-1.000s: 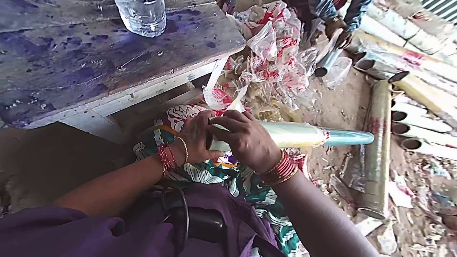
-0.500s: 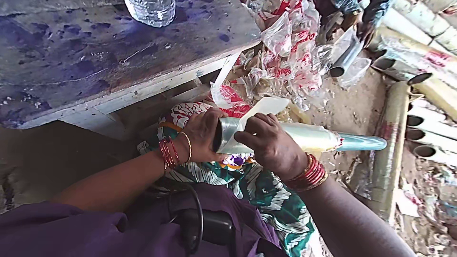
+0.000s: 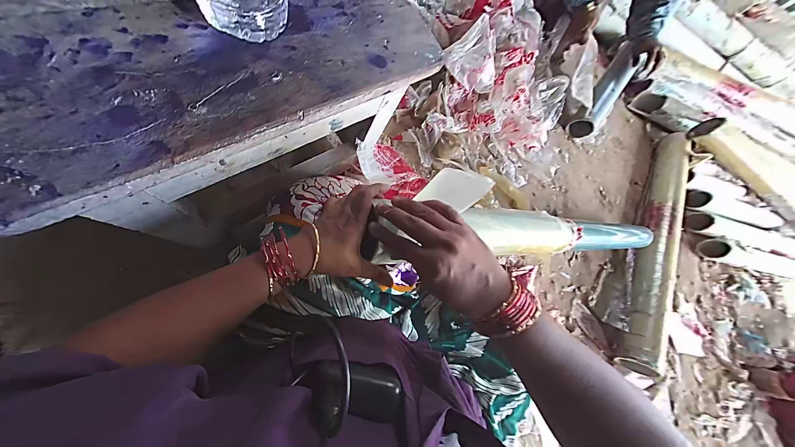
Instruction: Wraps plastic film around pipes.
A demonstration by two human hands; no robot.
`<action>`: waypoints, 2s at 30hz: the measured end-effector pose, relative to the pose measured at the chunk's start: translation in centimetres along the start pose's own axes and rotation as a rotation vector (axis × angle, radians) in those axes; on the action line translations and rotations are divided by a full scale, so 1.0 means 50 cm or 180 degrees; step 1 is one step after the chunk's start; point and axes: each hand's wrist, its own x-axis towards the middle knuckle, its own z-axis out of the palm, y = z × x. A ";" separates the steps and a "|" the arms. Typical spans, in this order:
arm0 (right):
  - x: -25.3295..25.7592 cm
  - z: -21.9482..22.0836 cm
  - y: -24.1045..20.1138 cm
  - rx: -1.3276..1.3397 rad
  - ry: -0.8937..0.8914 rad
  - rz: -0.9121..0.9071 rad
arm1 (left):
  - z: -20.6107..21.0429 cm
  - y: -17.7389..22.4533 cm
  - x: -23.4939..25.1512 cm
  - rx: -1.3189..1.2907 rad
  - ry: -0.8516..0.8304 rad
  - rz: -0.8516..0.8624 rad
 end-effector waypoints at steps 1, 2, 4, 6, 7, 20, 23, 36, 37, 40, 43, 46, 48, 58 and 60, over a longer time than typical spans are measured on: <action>-0.008 0.011 0.008 0.0071 0.0184 -0.0003 | -0.008 -0.004 0.001 -0.0236 -0.0095 0.0006; -0.016 0.020 0.014 0.0129 0.0379 -0.0015 | -0.014 -0.007 0.002 -0.0436 -0.0144 -0.0020; -0.032 0.034 0.015 0.0057 0.0643 -0.0101 | -0.020 -0.003 0.006 -0.0496 -0.0242 -0.0132; -0.041 0.042 0.015 0.0007 0.0778 -0.0185 | -0.029 0.013 0.016 -0.0340 -0.0442 -0.0344; -0.042 0.042 0.013 -0.0065 0.0793 -0.0224 | -0.032 0.018 0.021 -0.0279 -0.0484 -0.0398; -0.095 -0.022 -0.053 0.2892 0.0101 0.3188 | -0.028 -0.013 0.024 -0.0840 -0.0442 -0.0347; -0.034 0.020 -0.075 0.4204 -0.0121 0.3774 | -0.016 -0.009 0.018 -0.0481 -0.0214 -0.0068; -0.036 0.054 -0.110 0.4073 0.1066 0.3268 | -0.017 0.028 0.003 -0.0646 -0.0276 -0.0214; -0.041 0.048 -0.103 0.4172 0.1075 0.3120 | -0.024 0.043 0.008 -0.0870 -0.0268 -0.0522; -0.047 0.020 -0.095 0.4425 0.0967 0.3061 | -0.043 0.091 0.013 -0.1313 -0.0426 -0.1268; -0.048 -0.019 -0.085 0.4559 0.0964 0.3178 | -0.049 0.124 0.027 -0.1726 -0.0752 -0.1682; -0.062 -0.045 -0.073 0.4674 0.0988 0.2997 | -0.035 0.143 0.036 -0.2260 -0.0626 -0.1770; -0.072 -0.055 -0.070 0.4747 0.1052 0.2826 | -0.023 0.151 0.039 -0.2489 -0.0393 -0.1543; -0.152 -0.067 -0.087 0.5149 0.0836 0.2661 | 0.001 0.168 -0.006 -0.1844 -0.0440 -0.1428; -0.164 -0.057 -0.095 0.5137 0.0762 0.2769 | 0.014 0.166 -0.016 -0.1565 -0.0382 -0.1363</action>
